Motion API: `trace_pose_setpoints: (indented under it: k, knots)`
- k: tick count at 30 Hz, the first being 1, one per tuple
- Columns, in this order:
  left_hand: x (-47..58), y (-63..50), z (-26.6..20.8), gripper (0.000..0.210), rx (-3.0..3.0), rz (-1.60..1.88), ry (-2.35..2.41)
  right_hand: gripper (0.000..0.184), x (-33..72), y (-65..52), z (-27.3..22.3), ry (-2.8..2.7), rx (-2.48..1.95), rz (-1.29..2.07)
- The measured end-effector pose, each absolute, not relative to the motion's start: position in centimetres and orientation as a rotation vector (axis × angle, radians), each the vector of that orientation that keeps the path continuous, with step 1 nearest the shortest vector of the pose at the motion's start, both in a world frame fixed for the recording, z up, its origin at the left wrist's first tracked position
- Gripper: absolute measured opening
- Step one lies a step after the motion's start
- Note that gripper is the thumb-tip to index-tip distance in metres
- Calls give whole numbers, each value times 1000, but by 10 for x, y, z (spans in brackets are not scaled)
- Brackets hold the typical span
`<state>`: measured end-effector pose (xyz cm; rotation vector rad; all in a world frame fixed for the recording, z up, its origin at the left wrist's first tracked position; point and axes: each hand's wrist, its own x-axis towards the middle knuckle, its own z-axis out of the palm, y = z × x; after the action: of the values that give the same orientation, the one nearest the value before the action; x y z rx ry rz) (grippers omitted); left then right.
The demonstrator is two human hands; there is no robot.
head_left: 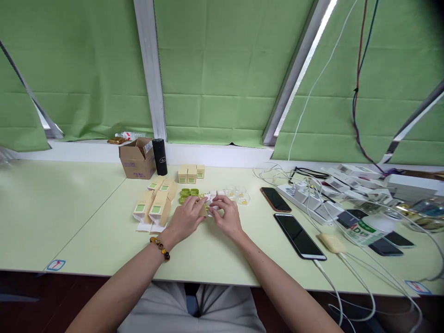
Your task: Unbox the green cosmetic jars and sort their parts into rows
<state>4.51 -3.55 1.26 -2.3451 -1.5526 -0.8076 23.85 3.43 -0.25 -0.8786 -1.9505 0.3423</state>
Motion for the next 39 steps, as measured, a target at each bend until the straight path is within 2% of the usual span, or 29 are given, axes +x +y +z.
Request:
trace_pose_setpoints:
  k: [7, 13, 19, 25, 30, 39]
  knots:
    - [51, -38, 12, 65, -2304, -668, -1402, 8, 231, 31, -5, -1954, -937, 385]
    - [49, -36, 12, 63, -2229, -678, -1437, 9, 231, 28, -2, -1784, -833, 604]
    - [44, -34, 11, 62, -2185, -760, -1455, 28, 231, 30, -3, -1526, -824, 987]
    - [43, -33, 11, 66, -2139, -821, -1503, 43, 232, 39, -1, -1347, -759, 1102]
    - [37, -29, 14, 67, -1958, -939, -1554, 44, 237, 39, 6, -1228, -732, 1145]
    - [32, -29, 17, 71, -1876, -1422, -1351, 40, 239, 44, 2, -1321, -777, 1123]
